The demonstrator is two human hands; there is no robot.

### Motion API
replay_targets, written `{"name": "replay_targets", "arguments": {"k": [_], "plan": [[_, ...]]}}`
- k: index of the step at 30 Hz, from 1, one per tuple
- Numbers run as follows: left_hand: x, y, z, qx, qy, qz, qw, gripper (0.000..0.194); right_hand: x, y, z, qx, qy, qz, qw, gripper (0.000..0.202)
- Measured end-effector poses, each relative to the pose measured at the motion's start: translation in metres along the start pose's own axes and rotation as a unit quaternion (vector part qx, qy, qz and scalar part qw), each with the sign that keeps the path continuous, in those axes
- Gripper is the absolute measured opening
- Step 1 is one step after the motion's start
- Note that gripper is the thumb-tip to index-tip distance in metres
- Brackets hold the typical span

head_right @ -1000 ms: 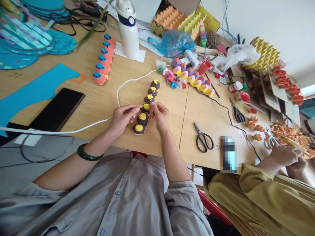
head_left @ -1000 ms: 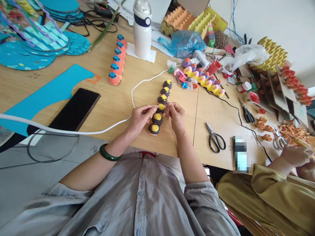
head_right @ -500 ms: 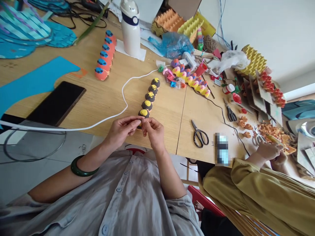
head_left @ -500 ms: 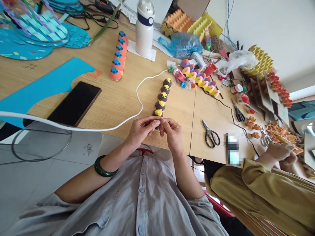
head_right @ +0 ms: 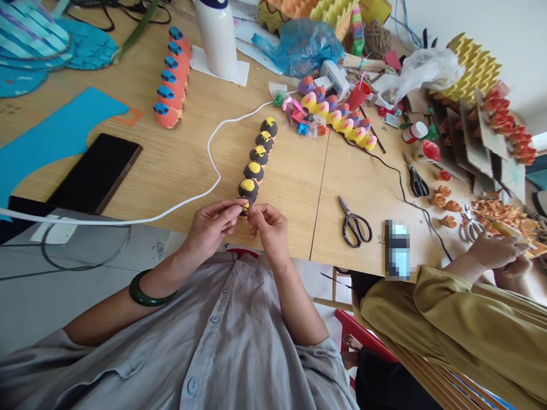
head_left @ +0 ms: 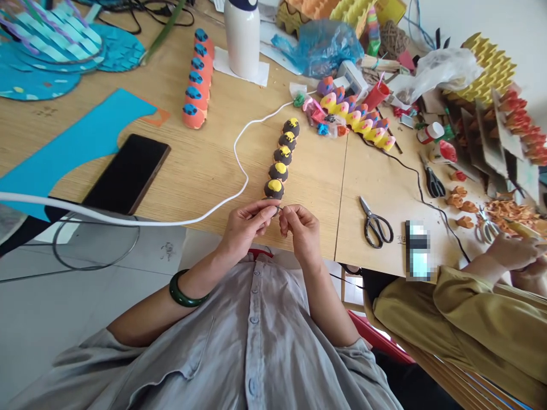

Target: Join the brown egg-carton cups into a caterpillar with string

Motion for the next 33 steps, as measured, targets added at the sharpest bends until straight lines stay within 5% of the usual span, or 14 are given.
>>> {"name": "replay_targets", "arguments": {"k": [33], "plan": [[0.005, 0.006, 0.009, 0.045, 0.013, -0.001, 0.999, 0.028, 0.0, -0.012, 0.015, -0.014, -0.012, 0.059, 0.998, 0.04]]}}
Point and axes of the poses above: each hand's wrist, its own z-axis away from the middle knuckle, its own y-axis out of the back of the hand, x = y × z, the point moved 8 cm from there along -z, towards the middle knuckle, and after that the axes turned 9 degrees about -z, right-handed, at the moved point
